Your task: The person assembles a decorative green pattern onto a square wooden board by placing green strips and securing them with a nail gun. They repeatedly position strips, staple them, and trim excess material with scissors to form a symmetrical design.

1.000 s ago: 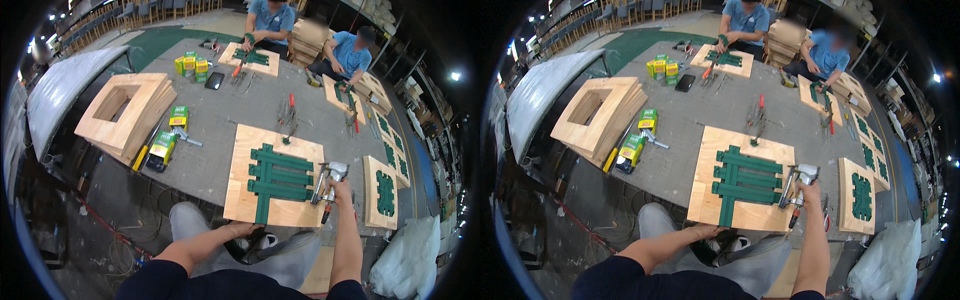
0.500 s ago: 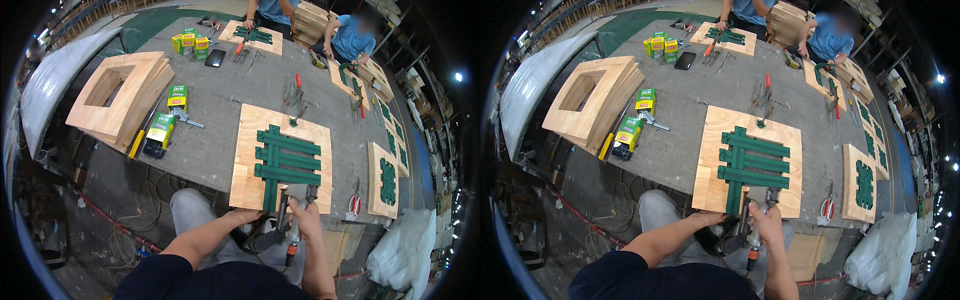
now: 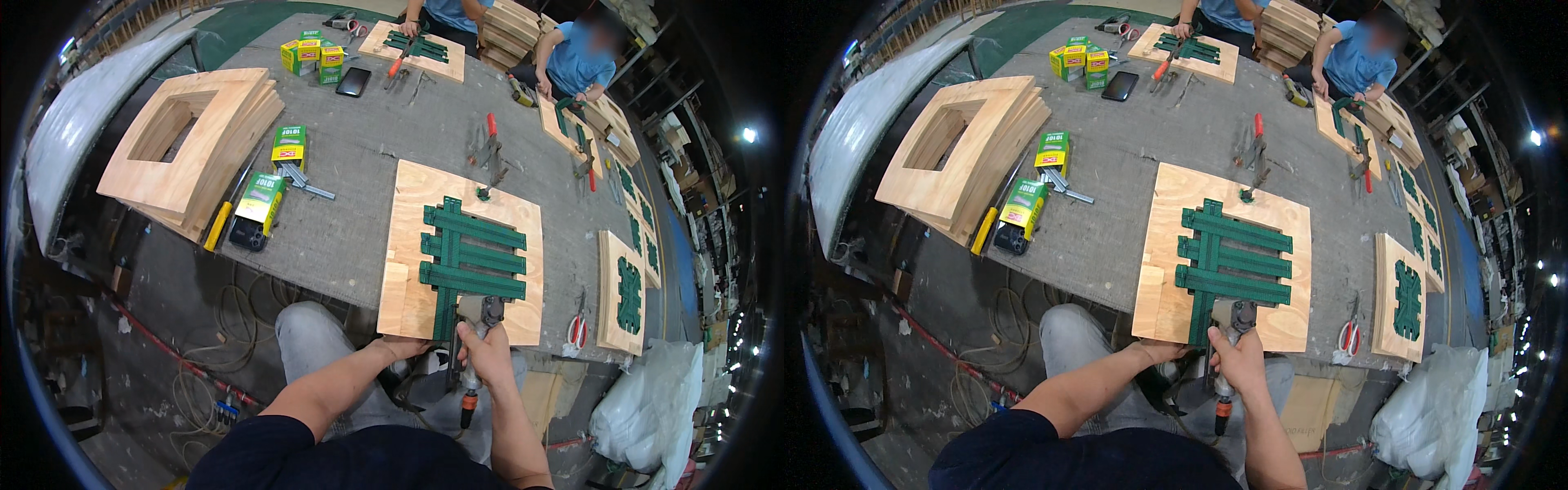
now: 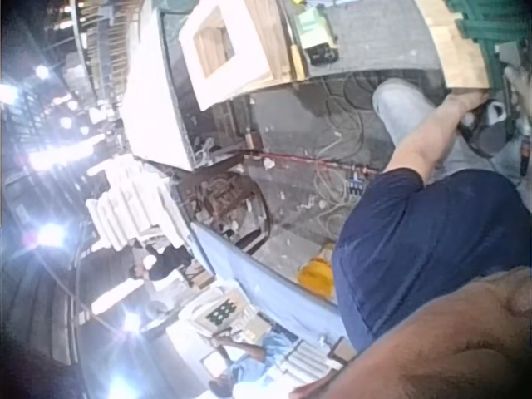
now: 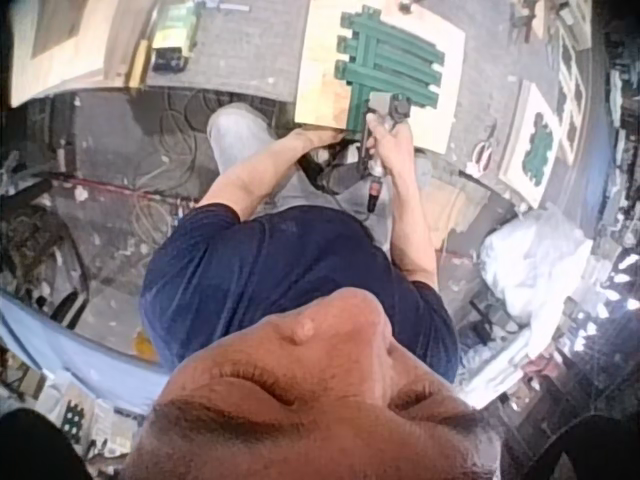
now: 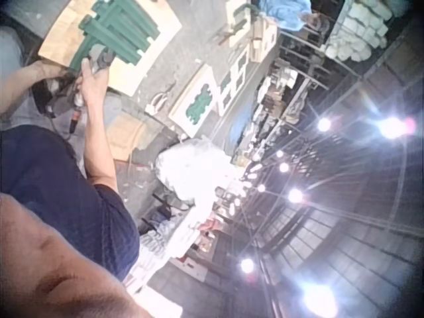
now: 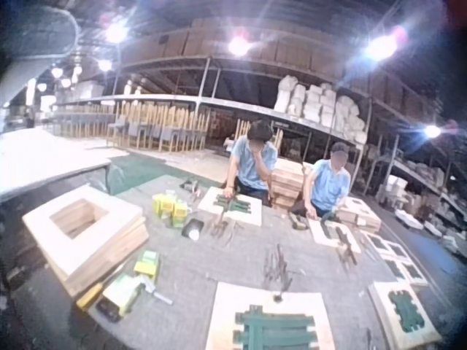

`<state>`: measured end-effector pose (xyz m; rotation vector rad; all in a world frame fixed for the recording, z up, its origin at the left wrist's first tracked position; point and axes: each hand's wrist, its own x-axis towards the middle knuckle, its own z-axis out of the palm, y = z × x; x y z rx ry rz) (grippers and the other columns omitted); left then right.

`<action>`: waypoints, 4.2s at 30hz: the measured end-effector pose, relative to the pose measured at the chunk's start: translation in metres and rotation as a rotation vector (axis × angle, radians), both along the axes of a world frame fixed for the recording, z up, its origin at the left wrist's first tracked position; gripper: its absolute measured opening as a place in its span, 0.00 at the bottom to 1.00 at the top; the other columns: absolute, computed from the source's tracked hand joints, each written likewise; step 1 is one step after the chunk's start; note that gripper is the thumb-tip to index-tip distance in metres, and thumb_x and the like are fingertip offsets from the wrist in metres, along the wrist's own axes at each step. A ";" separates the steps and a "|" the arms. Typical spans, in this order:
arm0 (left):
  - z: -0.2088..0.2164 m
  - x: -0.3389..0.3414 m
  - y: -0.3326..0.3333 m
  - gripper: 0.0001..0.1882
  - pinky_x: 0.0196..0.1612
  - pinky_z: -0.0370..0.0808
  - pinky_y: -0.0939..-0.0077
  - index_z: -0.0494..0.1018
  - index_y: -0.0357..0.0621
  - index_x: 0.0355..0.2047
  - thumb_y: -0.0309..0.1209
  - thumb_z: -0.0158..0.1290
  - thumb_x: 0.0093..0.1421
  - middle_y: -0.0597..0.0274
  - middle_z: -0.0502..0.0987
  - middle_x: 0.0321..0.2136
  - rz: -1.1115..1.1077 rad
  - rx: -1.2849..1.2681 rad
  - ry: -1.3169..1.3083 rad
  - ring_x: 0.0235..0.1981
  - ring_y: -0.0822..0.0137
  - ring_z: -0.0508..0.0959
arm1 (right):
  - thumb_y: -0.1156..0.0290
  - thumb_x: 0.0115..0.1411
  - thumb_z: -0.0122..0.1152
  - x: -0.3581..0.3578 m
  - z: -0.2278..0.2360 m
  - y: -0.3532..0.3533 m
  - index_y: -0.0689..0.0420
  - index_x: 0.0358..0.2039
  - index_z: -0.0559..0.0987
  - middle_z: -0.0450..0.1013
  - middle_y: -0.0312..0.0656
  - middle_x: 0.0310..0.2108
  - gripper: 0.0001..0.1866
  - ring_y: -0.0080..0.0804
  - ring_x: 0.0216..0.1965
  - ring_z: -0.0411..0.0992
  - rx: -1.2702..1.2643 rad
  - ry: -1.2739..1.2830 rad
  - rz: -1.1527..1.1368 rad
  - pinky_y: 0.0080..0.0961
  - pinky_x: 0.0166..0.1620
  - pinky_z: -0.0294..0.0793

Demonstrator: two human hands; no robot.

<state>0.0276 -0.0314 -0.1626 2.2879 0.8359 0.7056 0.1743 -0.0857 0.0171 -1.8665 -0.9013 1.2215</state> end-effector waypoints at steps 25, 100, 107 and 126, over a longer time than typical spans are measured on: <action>0.021 -0.002 0.002 0.17 0.48 0.75 0.53 0.79 0.49 0.42 0.47 0.49 0.67 0.55 0.82 0.40 -0.055 0.040 0.179 0.44 0.51 0.81 | 0.68 0.67 0.64 -0.020 -0.008 -0.002 0.64 0.44 0.73 0.73 0.35 0.25 0.14 0.21 0.17 0.70 -0.032 -0.003 0.085 0.21 0.17 0.68; 0.133 0.024 0.102 0.21 0.38 0.77 0.65 0.80 0.36 0.41 0.43 0.48 0.74 0.56 0.85 0.30 0.257 -1.083 -0.204 0.35 0.65 0.84 | 0.62 0.65 0.68 0.022 -0.012 -0.008 0.61 0.46 0.75 0.75 0.37 0.27 0.18 0.25 0.19 0.73 0.133 0.199 -0.136 0.26 0.21 0.75; 0.122 0.013 0.038 0.17 0.31 0.75 0.50 0.78 0.40 0.38 0.44 0.51 0.69 0.43 0.79 0.25 0.298 -0.126 0.020 0.28 0.43 0.81 | 0.60 0.65 0.67 0.122 -0.029 -0.015 0.61 0.39 0.78 0.75 0.41 0.24 0.16 0.32 0.18 0.74 0.187 0.271 -0.462 0.33 0.20 0.77; 0.131 0.012 -0.001 0.16 0.33 0.76 0.50 0.79 0.44 0.39 0.44 0.53 0.68 0.46 0.81 0.26 0.344 0.015 0.193 0.30 0.42 0.82 | 0.46 0.59 0.67 0.265 -0.005 0.021 0.61 0.41 0.86 0.83 0.52 0.36 0.27 0.45 0.43 0.82 -0.170 -0.552 -0.075 0.41 0.45 0.81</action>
